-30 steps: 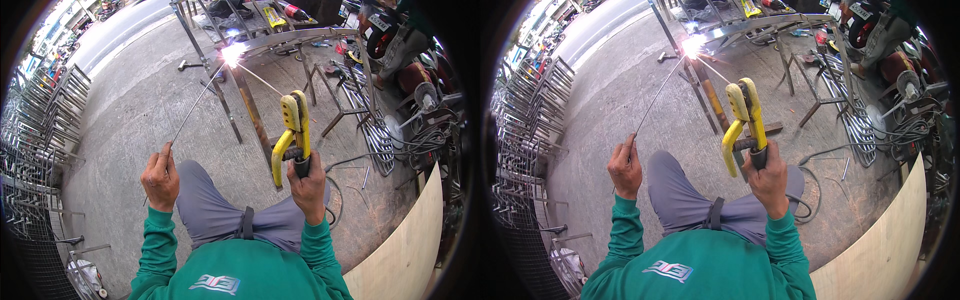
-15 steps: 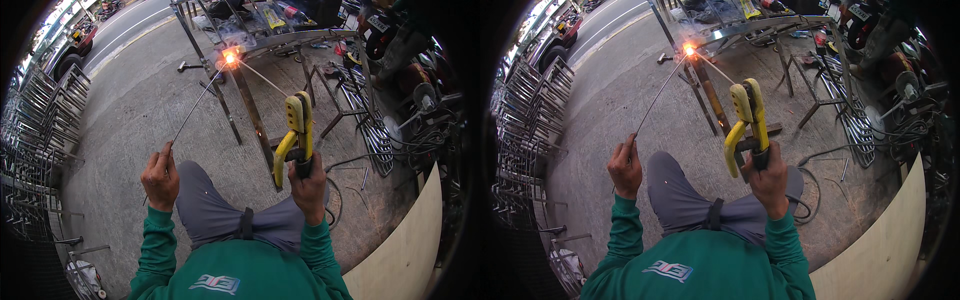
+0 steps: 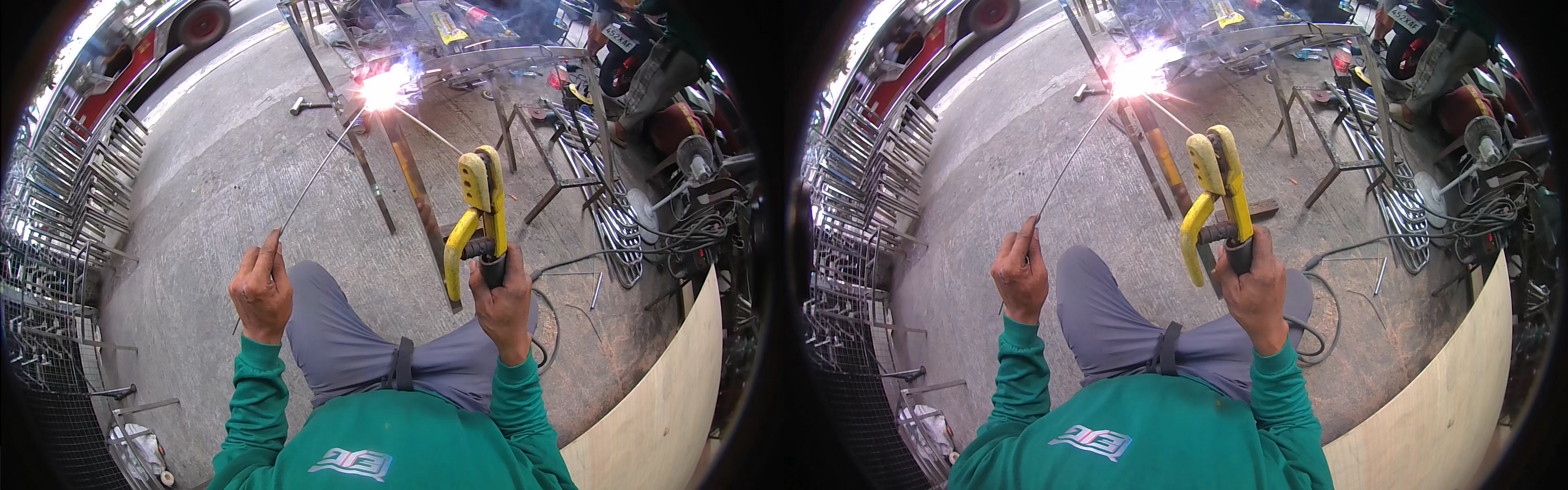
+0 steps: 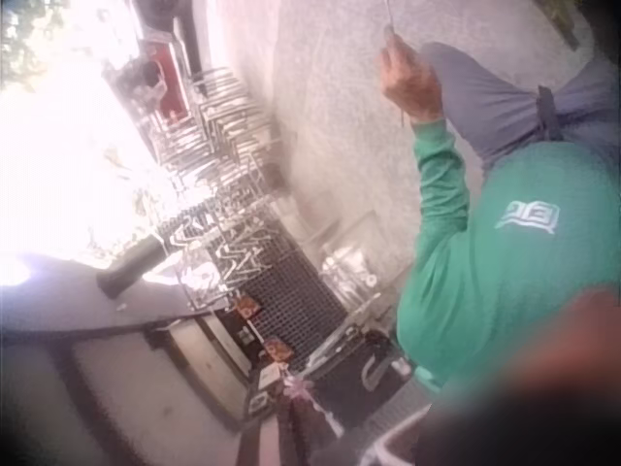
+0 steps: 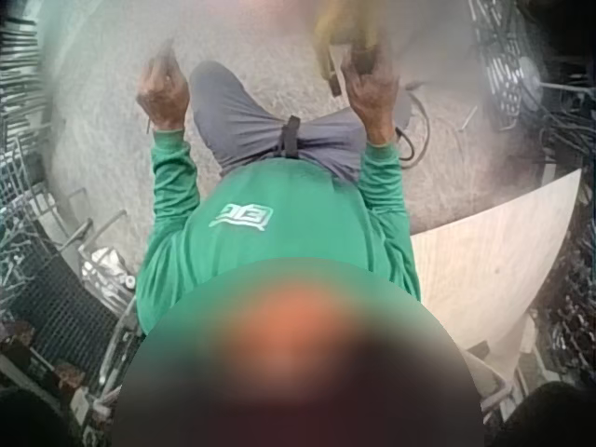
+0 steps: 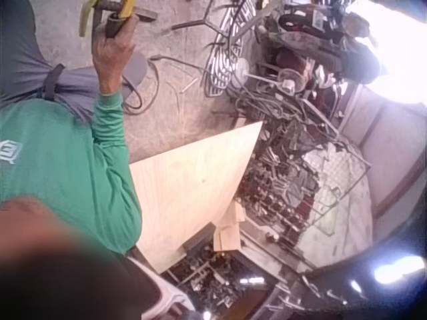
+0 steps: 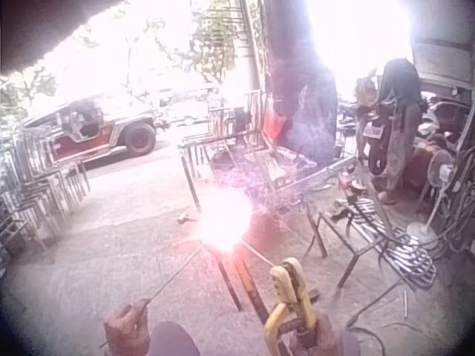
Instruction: The person grinds a metal frame with an angle grinder, then repositions the frame and welds joints using a welding torch. The person also adjusts the head-mounted camera during the task.
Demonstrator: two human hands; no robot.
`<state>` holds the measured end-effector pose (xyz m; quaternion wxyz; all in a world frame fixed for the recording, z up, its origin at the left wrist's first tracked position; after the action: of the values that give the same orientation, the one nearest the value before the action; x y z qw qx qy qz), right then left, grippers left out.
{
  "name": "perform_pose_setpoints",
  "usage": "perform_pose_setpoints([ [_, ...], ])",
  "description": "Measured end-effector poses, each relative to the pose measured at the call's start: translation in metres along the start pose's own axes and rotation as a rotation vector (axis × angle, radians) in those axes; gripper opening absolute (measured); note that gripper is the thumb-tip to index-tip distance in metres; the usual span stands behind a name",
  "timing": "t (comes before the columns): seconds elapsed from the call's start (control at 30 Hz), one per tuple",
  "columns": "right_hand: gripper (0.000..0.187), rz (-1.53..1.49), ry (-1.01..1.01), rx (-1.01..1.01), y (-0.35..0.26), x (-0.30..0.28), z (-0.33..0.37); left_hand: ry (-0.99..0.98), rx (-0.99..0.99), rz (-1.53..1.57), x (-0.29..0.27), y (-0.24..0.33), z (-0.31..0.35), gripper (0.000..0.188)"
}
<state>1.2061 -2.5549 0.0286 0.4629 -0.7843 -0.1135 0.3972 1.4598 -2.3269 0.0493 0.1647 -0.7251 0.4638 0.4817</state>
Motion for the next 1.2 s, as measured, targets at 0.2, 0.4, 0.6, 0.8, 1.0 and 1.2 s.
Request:
perform_pose_setpoints([
  [0.2, 0.029, 0.0, -0.001, -0.021, 0.003, 0.0, 0.0, 0.024, 0.018, -0.008, 0.0, 0.0, -0.001, 0.031],
  [0.4, 0.024, -0.058, 0.065, -0.057, 0.001, 0.002, 0.0, 0.039, -0.004, 0.064, -0.001, -0.005, 0.004, 0.033],
  [0.6, 0.024, -0.004, 0.031, -0.04, -0.004, -0.002, -0.003, 0.038, -0.022, 0.061, 0.001, -0.007, 0.006, 0.031],
  [0.8, 0.027, 0.033, 0.012, -0.026, -0.003, -0.002, -0.004, 0.017, -0.058, 0.076, 0.0, -0.007, 0.008, 0.029],
  [1.0, 0.027, 0.058, 0.015, -0.026, 0.001, -0.001, -0.006, 0.039, -0.058, 0.076, 0.003, -0.012, 0.01, 0.03],
  [1.2, 0.028, 0.014, 0.007, -0.017, 0.0, 0.001, -0.004, 0.042, -0.047, 0.036, 0.004, -0.017, 0.013, 0.031],
])
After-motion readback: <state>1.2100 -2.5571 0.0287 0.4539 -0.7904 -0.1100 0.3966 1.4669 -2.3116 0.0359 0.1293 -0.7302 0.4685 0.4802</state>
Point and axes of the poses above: each hand's wrist, its own z-axis away from the middle knuckle, its own x-axis out of the palm, y = z × x, the point moved 1 cm from there along -z, towards the middle knuckle, and after that the axes turned 14 degrees about -y, right-handed, at the moved point
